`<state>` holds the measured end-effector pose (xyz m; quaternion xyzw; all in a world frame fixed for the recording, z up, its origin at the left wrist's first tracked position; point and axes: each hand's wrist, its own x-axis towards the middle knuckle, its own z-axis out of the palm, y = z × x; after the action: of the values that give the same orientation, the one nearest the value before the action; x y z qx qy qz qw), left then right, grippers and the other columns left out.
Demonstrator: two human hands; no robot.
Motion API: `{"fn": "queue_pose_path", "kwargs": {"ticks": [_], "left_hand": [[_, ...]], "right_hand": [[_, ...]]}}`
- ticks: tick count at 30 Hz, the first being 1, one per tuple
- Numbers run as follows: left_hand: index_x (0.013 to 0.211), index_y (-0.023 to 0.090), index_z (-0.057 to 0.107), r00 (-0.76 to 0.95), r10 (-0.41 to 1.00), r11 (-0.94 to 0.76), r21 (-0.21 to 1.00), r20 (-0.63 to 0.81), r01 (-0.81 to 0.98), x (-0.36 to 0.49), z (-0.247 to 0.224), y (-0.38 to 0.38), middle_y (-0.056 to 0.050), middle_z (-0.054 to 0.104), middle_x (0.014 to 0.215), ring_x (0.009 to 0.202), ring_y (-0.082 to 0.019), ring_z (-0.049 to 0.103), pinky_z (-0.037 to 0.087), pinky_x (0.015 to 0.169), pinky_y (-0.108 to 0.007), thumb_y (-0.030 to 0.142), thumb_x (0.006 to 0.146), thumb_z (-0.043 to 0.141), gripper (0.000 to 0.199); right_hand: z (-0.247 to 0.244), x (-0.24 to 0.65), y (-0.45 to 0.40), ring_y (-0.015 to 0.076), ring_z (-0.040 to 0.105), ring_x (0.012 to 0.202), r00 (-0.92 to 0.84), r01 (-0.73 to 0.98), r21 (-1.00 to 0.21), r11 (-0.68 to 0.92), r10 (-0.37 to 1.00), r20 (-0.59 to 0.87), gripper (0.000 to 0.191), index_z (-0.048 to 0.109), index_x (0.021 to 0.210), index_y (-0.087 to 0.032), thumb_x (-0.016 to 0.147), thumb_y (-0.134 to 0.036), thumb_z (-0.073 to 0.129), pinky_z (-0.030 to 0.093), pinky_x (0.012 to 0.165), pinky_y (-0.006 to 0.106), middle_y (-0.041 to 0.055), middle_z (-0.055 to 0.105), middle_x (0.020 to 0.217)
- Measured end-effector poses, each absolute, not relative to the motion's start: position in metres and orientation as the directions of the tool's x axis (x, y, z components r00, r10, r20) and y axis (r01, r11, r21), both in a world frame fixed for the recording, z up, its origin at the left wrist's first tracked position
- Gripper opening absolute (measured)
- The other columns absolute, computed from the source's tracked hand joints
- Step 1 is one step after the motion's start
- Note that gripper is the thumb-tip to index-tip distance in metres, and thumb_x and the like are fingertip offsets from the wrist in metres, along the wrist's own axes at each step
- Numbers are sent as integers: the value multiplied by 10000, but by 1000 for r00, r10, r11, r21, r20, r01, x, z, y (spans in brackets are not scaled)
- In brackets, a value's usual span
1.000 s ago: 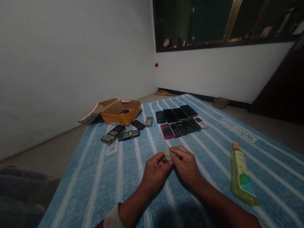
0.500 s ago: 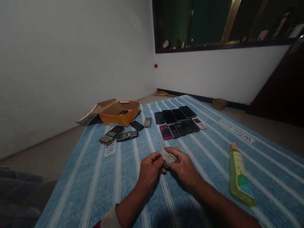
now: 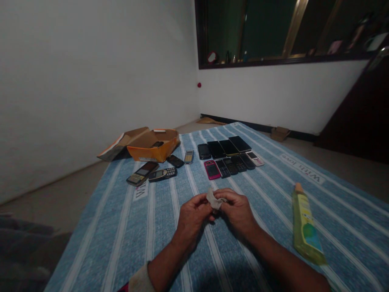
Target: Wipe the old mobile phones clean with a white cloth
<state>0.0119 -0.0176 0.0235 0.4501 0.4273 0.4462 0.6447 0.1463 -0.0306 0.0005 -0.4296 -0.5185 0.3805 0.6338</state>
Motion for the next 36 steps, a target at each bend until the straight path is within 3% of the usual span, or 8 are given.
{"fn": "queue_pose_path", "kwargs": {"ticks": [6, 10, 17, 22, 28, 32, 36], "left_hand": [[958, 131, 734, 310, 938, 235, 942, -155, -239, 11, 22, -17, -37, 686, 685, 566, -113, 581, 460, 543, -229, 327, 634, 817, 387], [940, 126, 734, 323, 929, 267, 929, -178, -255, 10, 21, -17, -38, 684, 687, 586, -120, 591, 461, 540, -225, 320, 616, 833, 390], [905, 127, 729, 319, 928, 282, 920, -191, -270, 12, 21, -20, -37, 688, 698, 565, -118, 595, 476, 549, -232, 297, 585, 834, 377], [821, 120, 725, 320, 928, 280, 926, -192, -254, 10, 19, -18, -26, 675, 633, 532, -113, 586, 464, 523, -223, 205, 570, 798, 275], [755, 128, 716, 212, 966, 195, 960, -152, -200, 9, 21, -14, 16, 633, 563, 459, -69, 507, 408, 484, -196, 191, 595, 732, 173], [749, 128, 710, 189, 970, 183, 971, -153, -151, 11, 22, -16, 6, 654, 575, 483, -100, 551, 419, 485, -211, 207, 555, 754, 214], [812, 108, 708, 239, 954, 231, 949, -179, -214, 11, 21, -16, -23, 683, 610, 495, -119, 583, 438, 495, -228, 225, 550, 784, 298]], "right_hand": [[1, 148, -33, 140, 591, 671, 166, 86, -943, 323, 928, 333, 159, 726, 765, -213, 715, -135, 596, 467, 602, 252, -12, 620, 747], [4, 148, -35, 138, 563, 653, 183, 198, -934, 297, 925, 333, 143, 702, 744, -199, 712, -139, 577, 435, 602, 247, -16, 600, 700], [2, 146, -36, 118, 497, 552, 218, 219, -951, 219, 939, 266, 77, 586, 626, -196, 699, -176, 599, 387, 526, 220, -52, 539, 571], [5, 144, -38, 123, 520, 527, 134, 122, -983, 134, 979, 150, 81, 628, 646, -183, 724, -193, 606, 395, 512, 225, -37, 578, 557], [25, 150, -45, 160, 614, 700, -133, 62, -989, 138, 983, 129, 139, 718, 762, -168, 772, -283, 640, 467, 674, 272, 18, 679, 751], [19, 149, -42, 147, 582, 604, -12, 55, -995, 83, 997, 82, 263, 697, 679, -154, 791, -389, 658, 436, 584, 256, 14, 652, 633], [8, 147, -36, 138, 574, 511, 3, -243, -970, -12, 1000, -13, 321, 685, 678, -140, 750, -452, 701, 450, 528, 258, 10, 627, 564]]}}
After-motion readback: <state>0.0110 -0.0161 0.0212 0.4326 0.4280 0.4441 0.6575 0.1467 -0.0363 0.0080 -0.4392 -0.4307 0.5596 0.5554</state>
